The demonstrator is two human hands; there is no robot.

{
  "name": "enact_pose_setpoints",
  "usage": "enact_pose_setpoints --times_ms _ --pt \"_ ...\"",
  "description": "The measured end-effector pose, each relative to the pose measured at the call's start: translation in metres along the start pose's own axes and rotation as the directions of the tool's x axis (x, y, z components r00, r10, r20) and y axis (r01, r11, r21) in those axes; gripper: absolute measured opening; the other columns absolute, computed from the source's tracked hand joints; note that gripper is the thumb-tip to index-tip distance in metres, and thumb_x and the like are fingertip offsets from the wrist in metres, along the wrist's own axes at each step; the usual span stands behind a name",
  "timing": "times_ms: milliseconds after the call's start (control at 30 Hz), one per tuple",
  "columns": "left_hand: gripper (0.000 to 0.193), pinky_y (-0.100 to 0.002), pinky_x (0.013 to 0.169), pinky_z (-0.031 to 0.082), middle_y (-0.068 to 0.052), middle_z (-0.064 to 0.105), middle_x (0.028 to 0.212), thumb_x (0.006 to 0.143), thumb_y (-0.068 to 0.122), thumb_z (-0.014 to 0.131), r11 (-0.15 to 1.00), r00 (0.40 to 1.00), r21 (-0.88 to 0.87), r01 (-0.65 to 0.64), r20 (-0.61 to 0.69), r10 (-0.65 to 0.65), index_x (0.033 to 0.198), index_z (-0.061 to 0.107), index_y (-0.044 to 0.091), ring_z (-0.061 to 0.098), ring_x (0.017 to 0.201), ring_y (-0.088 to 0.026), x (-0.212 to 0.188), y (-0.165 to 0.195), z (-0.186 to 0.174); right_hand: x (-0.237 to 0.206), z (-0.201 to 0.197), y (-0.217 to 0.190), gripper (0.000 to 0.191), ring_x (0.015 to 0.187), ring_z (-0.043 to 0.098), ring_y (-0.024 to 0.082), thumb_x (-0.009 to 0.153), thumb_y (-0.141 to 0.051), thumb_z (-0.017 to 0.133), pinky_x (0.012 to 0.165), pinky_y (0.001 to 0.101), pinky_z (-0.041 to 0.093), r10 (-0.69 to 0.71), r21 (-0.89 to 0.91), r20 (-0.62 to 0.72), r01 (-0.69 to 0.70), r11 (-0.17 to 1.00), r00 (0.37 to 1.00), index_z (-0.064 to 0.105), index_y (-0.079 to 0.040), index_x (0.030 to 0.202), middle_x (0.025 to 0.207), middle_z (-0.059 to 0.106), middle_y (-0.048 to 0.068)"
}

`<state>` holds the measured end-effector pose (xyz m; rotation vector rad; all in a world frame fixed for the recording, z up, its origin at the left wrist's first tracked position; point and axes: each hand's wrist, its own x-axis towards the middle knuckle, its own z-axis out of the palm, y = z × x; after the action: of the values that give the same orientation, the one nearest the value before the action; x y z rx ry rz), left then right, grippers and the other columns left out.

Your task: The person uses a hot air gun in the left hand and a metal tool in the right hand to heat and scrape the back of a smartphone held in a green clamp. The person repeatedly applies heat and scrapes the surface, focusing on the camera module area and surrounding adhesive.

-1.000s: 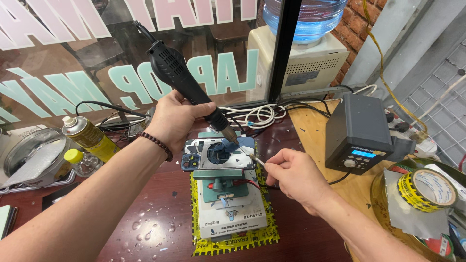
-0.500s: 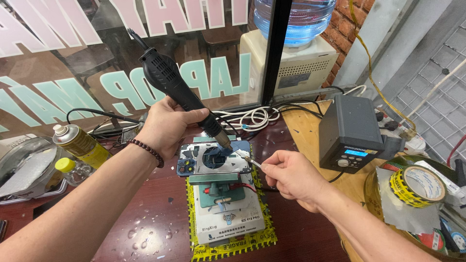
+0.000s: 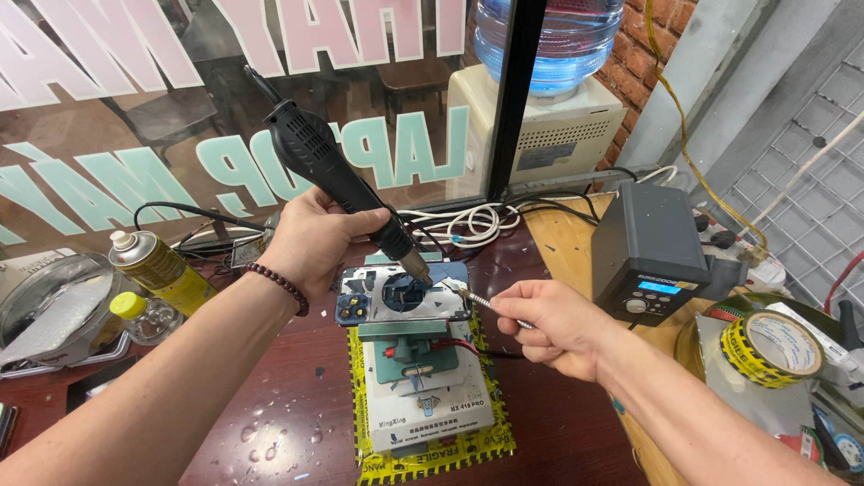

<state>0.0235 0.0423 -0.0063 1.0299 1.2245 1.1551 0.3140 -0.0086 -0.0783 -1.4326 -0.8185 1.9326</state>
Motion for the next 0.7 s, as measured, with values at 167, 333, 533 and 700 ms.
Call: enact_pose_setpoints --times_ms 167,333,533,700 --pt "0.025 -0.029 0.055 0.059 -0.01 0.075 0.091 0.083 0.001 0.077 0.999 1.0 0.046 0.004 -0.02 -0.003 0.103 0.063 0.001 0.076 0.077 -0.02 0.001 -0.001 0.001 -0.015 0.026 0.003 0.014 0.04 0.034 0.006 0.094 -0.014 0.066 0.036 0.025 0.02 -0.122 -0.213 -0.141 0.09 0.973 0.982 0.063 -0.001 0.099 0.073 0.06 0.009" --pt "0.025 -0.03 0.058 0.061 -0.01 0.074 0.092 0.083 0.0 0.076 1.0 0.999 0.017 0.02 -0.028 -0.02 0.104 0.063 0.001 0.076 0.078 -0.02 -0.003 0.003 0.0 -0.029 0.037 0.008 0.016 0.039 0.033 0.007 0.095 -0.013 0.065 0.035 0.027 0.018 -0.179 -0.27 -0.208 0.119 0.955 0.962 0.065 0.002 0.099 0.07 0.059 0.009" --pt "0.025 -0.031 0.067 0.067 -0.012 0.075 0.094 0.085 -0.002 0.074 1.0 0.999 0.0 0.028 -0.032 -0.028 0.105 0.061 0.0 0.078 0.083 -0.022 -0.006 0.006 -0.002 -0.03 0.029 0.005 0.016 0.037 0.031 0.006 0.094 -0.012 0.065 0.034 0.0259 0.017 -0.162 -0.193 -0.145 0.133 0.972 0.976 0.063 0.003 0.1 0.07 0.059 0.01" --pt "0.027 -0.033 0.067 0.064 -0.013 0.074 0.096 0.084 -0.003 0.074 1.0 1.0 -0.023 0.018 -0.021 -0.019 0.106 0.059 0.0 0.077 0.084 -0.023 -0.003 0.004 -0.002 -0.022 0.03 0.002 0.017 0.038 0.032 0.006 0.094 -0.012 0.066 0.034 0.0258 0.017 -0.152 -0.245 -0.146 0.113 0.963 0.978 0.062 0.004 0.099 0.071 0.06 0.01"
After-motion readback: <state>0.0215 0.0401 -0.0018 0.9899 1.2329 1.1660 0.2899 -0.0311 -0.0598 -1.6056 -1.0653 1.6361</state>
